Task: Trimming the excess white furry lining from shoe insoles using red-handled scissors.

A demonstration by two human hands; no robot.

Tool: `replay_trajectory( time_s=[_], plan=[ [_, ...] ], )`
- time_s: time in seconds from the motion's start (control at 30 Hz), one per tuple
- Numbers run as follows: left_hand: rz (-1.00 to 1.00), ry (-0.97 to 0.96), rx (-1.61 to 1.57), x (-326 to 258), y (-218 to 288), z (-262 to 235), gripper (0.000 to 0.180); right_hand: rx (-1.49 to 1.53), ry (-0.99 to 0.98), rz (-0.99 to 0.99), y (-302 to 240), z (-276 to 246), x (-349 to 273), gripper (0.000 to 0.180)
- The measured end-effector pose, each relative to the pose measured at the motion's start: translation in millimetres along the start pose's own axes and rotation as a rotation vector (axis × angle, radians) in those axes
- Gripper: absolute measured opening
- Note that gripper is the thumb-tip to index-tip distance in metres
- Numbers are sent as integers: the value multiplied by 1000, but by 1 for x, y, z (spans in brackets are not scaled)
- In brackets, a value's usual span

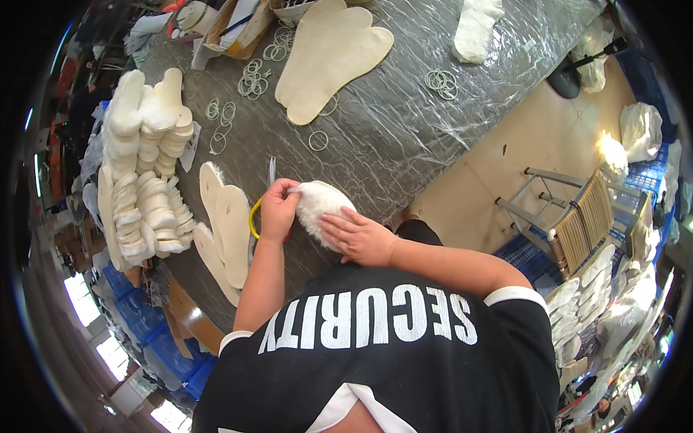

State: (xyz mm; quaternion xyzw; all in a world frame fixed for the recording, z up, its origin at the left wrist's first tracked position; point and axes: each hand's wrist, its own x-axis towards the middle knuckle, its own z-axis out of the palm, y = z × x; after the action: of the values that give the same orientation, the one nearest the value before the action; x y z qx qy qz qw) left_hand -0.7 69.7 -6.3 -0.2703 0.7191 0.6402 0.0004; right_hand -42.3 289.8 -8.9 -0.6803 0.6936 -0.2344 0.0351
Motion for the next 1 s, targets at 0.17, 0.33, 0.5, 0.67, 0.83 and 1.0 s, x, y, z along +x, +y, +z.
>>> replay_trajectory(
  time_s=[0.17,0.33,0.5,0.67,0.83,1.0],
  plan=[
    [-105,-11,-19,5,17,-1,16,81,-237,196,-9,12,0,80],
    [-82,-232,355,10,34,-9,12,88,-274,277,-16,7,4,89],
    [-37,-160,373,13,32,-4,8,15,-320,263,-16,6,8,90],
    [-46,-123,419,18,29,2,6,-21,-296,256,-16,11,6,87],
    [-16,-54,429,17,24,7,7,-37,-312,248,-19,15,7,76],
    [17,-44,492,20,27,10,7,86,-316,273,-7,-5,15,78]
  ],
)
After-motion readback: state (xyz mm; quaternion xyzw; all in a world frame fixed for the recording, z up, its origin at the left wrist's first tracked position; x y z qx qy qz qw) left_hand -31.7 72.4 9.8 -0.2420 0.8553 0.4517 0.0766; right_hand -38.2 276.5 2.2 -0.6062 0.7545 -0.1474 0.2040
